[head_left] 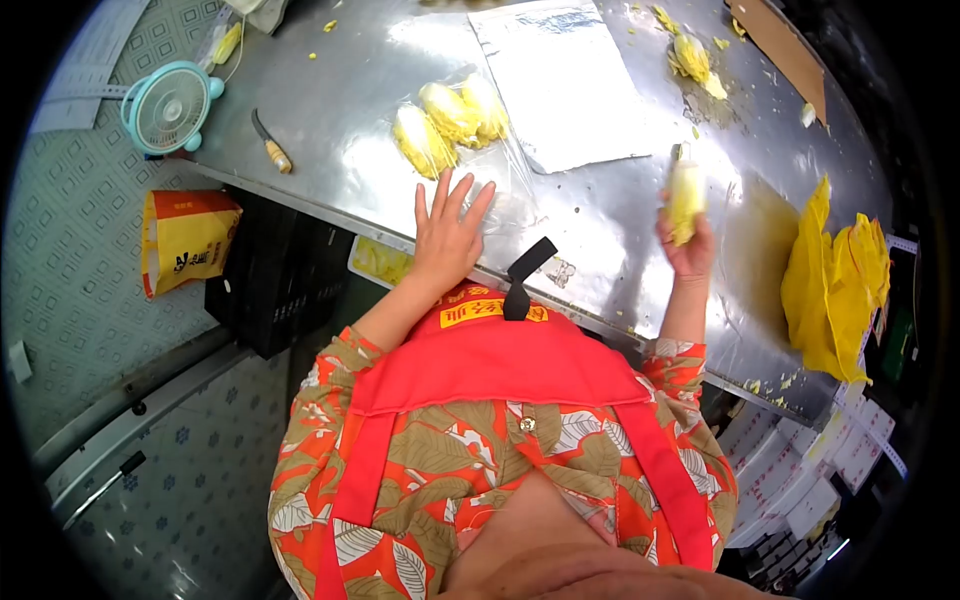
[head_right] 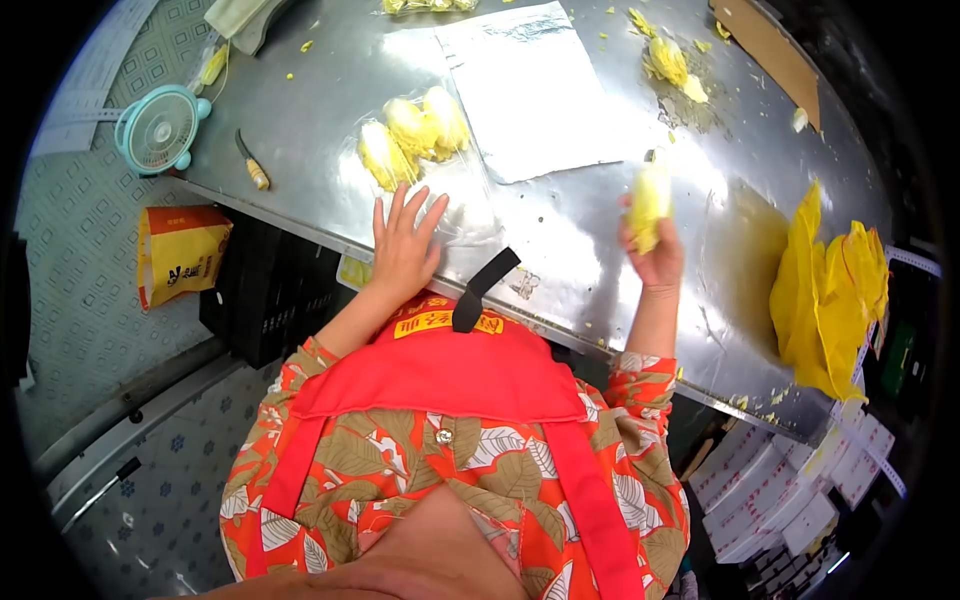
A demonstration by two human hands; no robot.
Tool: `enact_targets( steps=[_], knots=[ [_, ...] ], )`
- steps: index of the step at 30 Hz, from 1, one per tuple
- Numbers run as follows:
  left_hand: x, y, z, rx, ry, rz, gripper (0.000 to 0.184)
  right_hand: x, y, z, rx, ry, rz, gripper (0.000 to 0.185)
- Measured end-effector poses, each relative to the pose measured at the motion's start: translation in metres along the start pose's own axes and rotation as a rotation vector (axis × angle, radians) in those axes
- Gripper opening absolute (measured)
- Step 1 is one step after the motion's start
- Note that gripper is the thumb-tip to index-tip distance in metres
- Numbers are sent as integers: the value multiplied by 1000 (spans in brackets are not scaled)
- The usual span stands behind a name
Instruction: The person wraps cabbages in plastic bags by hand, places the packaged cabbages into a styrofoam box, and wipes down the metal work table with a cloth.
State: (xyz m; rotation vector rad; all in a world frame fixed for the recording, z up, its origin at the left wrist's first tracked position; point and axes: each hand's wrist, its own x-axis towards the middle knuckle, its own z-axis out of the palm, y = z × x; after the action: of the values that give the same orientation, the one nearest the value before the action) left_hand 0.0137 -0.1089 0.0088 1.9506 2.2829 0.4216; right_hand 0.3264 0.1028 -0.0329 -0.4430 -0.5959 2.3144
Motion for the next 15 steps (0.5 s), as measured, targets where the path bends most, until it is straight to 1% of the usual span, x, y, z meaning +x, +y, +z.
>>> enact_targets(
  steps=[2,3,4,6,7,10,11,13,14,15],
  knots=[
    [0,-4,-4,-126,44,28,63,-12,27,28,-188,-19,214,76],
    [2,-2,-8,-162,76,6,60,-16,44,53,-252,-60,246,73],
    [3,-4,-7,-166,79,8,60,-18,60,76,-315,-99,279,70],
    [7,-11,-1,-78,39,41,54,-22,85,92,-338,-125,424,69],
    [8,-16,7,-39,61,62,46,-25,94,103,-387,-59,473,69],
    [6,-25,10,-36,109,80,42,-27,112,123,-521,10,484,61],
    [4,-26,11,-39,107,85,42,-27,118,126,-521,16,482,61],
    [4,-23,11,-19,93,105,35,-26,123,129,-671,144,429,59],
    [6,-22,11,-7,91,114,32,-26,124,130,-677,141,424,59],
    [7,-25,15,27,113,126,23,-24,126,130,-694,175,418,58]
  ],
)
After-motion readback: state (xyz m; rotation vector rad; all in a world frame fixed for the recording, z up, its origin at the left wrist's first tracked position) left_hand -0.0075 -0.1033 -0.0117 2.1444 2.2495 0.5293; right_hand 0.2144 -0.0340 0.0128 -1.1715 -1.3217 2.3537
